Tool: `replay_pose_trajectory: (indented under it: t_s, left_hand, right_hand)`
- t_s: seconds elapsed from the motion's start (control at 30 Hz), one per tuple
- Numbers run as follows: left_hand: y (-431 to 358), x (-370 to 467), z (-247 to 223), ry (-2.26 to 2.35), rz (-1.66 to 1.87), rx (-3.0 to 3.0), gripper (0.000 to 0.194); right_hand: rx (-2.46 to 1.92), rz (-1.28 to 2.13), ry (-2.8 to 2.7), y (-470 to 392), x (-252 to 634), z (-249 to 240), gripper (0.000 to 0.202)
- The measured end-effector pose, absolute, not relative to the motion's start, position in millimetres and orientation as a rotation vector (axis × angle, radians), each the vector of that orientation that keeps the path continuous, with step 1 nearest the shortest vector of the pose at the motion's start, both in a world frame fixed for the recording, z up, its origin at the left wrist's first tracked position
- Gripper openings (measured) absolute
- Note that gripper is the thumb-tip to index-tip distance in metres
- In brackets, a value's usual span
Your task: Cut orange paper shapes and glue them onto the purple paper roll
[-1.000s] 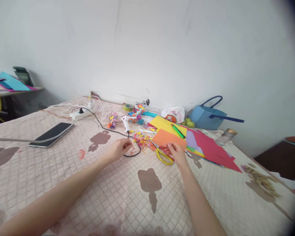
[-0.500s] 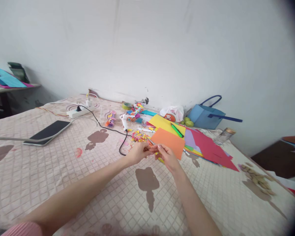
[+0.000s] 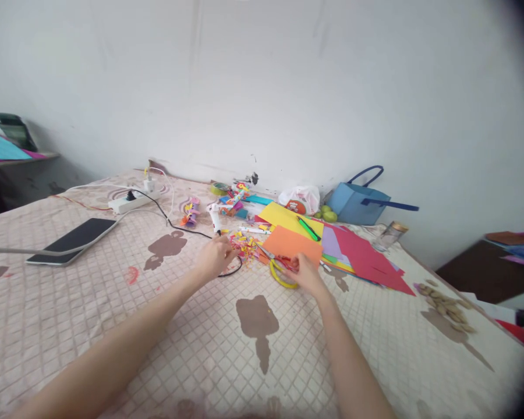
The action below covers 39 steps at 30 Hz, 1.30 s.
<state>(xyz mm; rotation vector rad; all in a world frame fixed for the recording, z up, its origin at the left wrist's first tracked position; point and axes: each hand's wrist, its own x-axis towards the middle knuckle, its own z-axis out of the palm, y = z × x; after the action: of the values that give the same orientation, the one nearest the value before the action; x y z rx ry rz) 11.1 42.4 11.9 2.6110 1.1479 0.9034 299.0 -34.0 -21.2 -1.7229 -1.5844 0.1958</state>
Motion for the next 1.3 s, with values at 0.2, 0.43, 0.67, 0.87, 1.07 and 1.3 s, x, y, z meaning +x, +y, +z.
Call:
replay_pose_trajectory:
  t_s: [0.2, 0.43, 0.67, 0.87, 1.07, 1.3]
  left_hand:
    - [47.7, 8.6, 7.4, 1.030, 1.029, 2.569, 0.021]
    - [52.4, 5.7, 6.0, 1.021, 1.033, 2.514, 0.011]
    - [46.8, 5.9, 10.0, 1.127, 0.857, 2.456, 0.019]
    - [42.7, 7.3, 12.7, 1.087, 1.000, 2.413, 0.019]
    - [36.1, 3.7, 3.0, 0.977, 1.022, 2.442, 0.018]
    - [34.2, -16.2, -8.0, 1.070, 1.080, 2.328, 0.017]
  right_hand:
    - [-1.771, 0.075, -1.764, -29.7, 283.7, -30.5, 0.018]
    - [-1.843, -0.149, -1.652, -32.2, 311.2, -21.7, 0.015]
    - [-1.896, -0.254, -1.439, -35.8, 338.1, -21.9, 0.014]
    - [-1.754, -0.136, -1.514, -23.6, 312.9, -19.3, 0.015]
    - [-1.677, 0.097, -1.680, 14.9, 268.8, -26.6, 0.012]
    - [-1.682, 0.194, -1.595, 30.3, 256.9, -28.9, 0.012]
